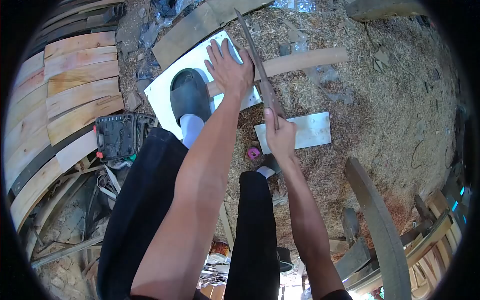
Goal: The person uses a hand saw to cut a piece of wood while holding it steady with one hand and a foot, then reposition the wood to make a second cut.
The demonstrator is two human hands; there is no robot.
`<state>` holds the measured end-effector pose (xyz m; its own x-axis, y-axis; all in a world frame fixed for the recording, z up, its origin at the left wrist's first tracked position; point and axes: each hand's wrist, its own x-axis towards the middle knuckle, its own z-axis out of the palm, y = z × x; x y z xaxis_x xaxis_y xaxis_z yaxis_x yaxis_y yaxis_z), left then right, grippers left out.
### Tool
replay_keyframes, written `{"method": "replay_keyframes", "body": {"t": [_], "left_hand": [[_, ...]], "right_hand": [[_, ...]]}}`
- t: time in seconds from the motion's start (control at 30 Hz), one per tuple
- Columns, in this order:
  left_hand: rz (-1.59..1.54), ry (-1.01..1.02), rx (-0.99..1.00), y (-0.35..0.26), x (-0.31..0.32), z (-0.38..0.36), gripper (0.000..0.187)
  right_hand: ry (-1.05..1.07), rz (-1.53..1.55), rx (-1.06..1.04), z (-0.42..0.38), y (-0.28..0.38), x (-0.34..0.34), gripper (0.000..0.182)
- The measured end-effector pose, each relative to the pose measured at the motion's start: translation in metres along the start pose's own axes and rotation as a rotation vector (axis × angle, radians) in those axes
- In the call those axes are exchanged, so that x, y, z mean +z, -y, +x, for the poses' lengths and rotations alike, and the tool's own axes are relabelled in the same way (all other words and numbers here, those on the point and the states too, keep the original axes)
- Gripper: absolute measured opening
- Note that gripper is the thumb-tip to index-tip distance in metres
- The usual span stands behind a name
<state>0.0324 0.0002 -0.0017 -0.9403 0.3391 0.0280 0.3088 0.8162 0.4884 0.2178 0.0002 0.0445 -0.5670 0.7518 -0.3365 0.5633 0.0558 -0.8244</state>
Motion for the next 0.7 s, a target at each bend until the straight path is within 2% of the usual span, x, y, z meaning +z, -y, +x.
{"method": "replay_keyframes", "body": {"t": [0.07, 0.17, 0.23, 0.33, 0.43, 0.53, 0.7], "left_hand": [[0.018, -0.007, -0.001, -0.003, -0.001, 0.0, 0.06], [0.024, -0.027, 0.004, -0.004, 0.006, 0.004, 0.06], [0.049, -0.021, -0.007, -0.004, 0.005, 0.002, 0.06], [0.036, -0.002, -0.025, -0.001, 0.002, 0.004, 0.059], [0.024, 0.002, -0.024, -0.005, 0.003, 0.005, 0.059], [0.089, 0.034, -0.006, -0.004, 0.001, 0.006, 0.058], [0.079, 0.07, 0.035, -0.001, 0.001, 0.012, 0.058]], "right_hand": [[0.004, -0.035, -0.049, 0.004, 0.0, -0.006, 0.054], [0.037, -0.038, 0.026, 0.011, 0.007, -0.02, 0.055], [0.026, -0.025, -0.017, 0.007, 0.01, -0.024, 0.056], [0.111, -0.022, 0.179, -0.02, 0.004, -0.036, 0.052], [0.041, 0.015, 0.12, -0.063, -0.009, -0.05, 0.049], [0.094, 0.071, 0.354, -0.063, 0.01, -0.057, 0.047], [0.023, -0.033, 0.21, -0.045, 0.024, -0.058, 0.052]]}}
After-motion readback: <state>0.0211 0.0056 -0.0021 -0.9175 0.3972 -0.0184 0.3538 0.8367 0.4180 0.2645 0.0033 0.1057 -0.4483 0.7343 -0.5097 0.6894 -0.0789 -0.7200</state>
